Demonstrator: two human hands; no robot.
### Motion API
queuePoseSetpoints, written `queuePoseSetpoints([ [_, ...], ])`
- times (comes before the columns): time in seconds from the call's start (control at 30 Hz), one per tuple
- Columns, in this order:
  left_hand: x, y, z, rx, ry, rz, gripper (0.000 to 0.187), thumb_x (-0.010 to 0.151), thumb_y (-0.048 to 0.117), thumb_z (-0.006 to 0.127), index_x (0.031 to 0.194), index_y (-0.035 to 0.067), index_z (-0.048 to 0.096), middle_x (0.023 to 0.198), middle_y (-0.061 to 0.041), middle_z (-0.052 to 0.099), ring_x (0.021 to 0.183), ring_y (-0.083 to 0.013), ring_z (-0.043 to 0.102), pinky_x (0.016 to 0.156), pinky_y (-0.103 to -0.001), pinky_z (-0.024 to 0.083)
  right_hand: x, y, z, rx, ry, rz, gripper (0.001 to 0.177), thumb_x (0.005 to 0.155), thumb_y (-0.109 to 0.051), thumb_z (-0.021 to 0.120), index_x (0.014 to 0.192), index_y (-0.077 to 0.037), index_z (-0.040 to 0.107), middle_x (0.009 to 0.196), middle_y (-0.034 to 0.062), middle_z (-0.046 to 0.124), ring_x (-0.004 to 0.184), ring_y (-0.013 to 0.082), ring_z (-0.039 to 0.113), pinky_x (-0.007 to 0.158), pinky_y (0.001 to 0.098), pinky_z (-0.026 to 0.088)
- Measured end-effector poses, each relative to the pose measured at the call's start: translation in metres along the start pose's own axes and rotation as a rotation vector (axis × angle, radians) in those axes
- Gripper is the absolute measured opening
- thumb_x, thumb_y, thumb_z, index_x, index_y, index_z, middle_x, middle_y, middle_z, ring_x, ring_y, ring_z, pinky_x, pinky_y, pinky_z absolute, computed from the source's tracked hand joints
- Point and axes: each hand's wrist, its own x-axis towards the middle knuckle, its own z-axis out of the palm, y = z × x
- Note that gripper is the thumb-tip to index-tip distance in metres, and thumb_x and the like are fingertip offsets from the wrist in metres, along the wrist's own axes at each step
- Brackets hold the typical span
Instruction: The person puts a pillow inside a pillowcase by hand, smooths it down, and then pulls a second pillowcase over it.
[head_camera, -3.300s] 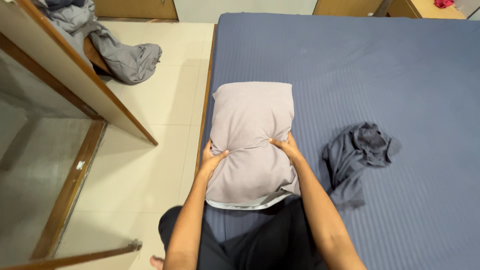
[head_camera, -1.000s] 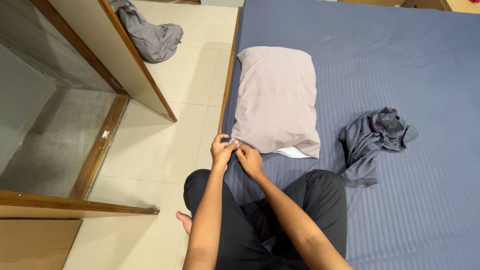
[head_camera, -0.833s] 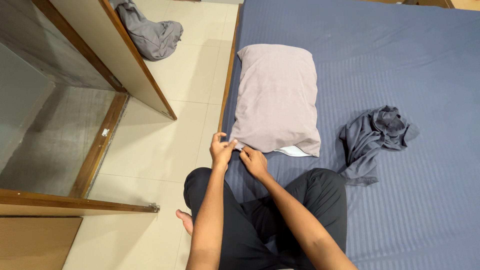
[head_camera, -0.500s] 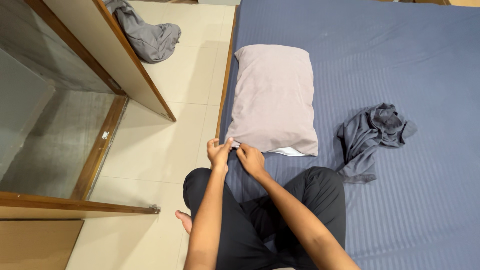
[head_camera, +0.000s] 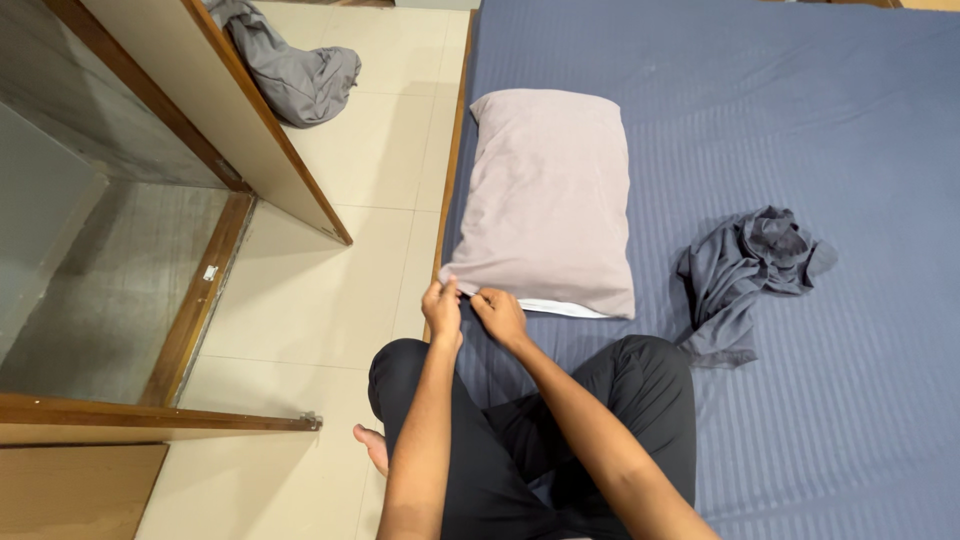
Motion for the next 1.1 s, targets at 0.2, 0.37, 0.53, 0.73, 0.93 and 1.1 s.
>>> queuePoseSetpoints([
  [0.2,0.003,0.006,0.001,-0.195,0.033,-0.217,0.031,0.099,0.028,0.065,0.074,0.009,0.06,0.065,0.001,0.056,0.053,-0.0073,0.046,0.046,-0.024,0.035,-0.021,0.011,-0.023,-0.085,0.014,0.012,0.03,0.091,-0.035,0.059,0.086,-0.008,0.072,0.068,0.0162,0.066,0.067,0.036,0.066,0.062,0.0484,0.046],
  [0.37,-0.032,0.032,0.013,0.107,-0.294,-0.529,0.031,0.094,0.035,0.074,0.076,0.011,0.064,0.065,0.001,0.059,0.053,-0.0093,0.051,0.046,-0.025,0.033,-0.021,0.003,-0.033,-0.039,0.035,-0.015,0.031,0.092,-0.037,0.06,0.087,-0.009,0.072,0.068,0.0144,0.066,0.062,0.0352,0.066,0.059,0.0474,0.046],
  [0.53,-0.019,-0.007,0.019,-0.012,-0.335,-0.141,0.028,0.093,0.03,0.073,0.079,0.006,0.071,0.07,-0.001,0.066,0.059,-0.0076,0.056,0.055,-0.026,0.043,-0.026,0.007,-0.038,-0.09,-0.024,0.023,0.031,0.092,-0.038,0.061,0.089,-0.011,0.074,0.066,0.0168,0.065,0.064,0.0369,0.065,0.06,0.0486,0.045],
  [0.73,0.014,-0.025,0.002,-0.047,-0.104,-0.108,0.036,0.099,0.034,0.069,0.079,0.004,0.067,0.07,-0.002,0.063,0.058,-0.0079,0.054,0.053,-0.025,0.044,-0.042,0.047,-0.066,-0.235,0.115,-0.014,0.029,0.088,-0.037,0.062,0.083,-0.012,0.076,0.071,0.0125,0.071,0.066,0.0333,0.067,0.061,0.046,0.048],
  [0.93,-0.011,-0.006,0.007,0.021,-0.273,-0.108,0.033,0.093,0.031,0.074,0.073,0.005,0.07,0.065,0.0,0.064,0.056,-0.0075,0.055,0.053,-0.024,0.042,-0.04,-0.013,-0.062,0.093,0.004,-0.053,0.027,0.086,-0.031,0.074,0.099,-0.007,0.075,0.077,0.0072,0.076,0.065,0.0249,0.074,0.062,0.0385,0.055],
  [1.1,-0.015,0.009,-0.001,0.046,-0.294,-0.112,0.037,0.092,0.03,0.077,0.067,0.006,0.067,0.06,0.002,0.06,0.055,-0.0067,0.052,0.053,-0.025,0.042,-0.035,-0.013,-0.034,0.063,0.14,-0.113,0.036,0.081,-0.027,0.082,0.108,-0.004,0.076,0.095,0.0106,0.078,0.079,0.0216,0.075,0.071,0.0336,0.057],
])
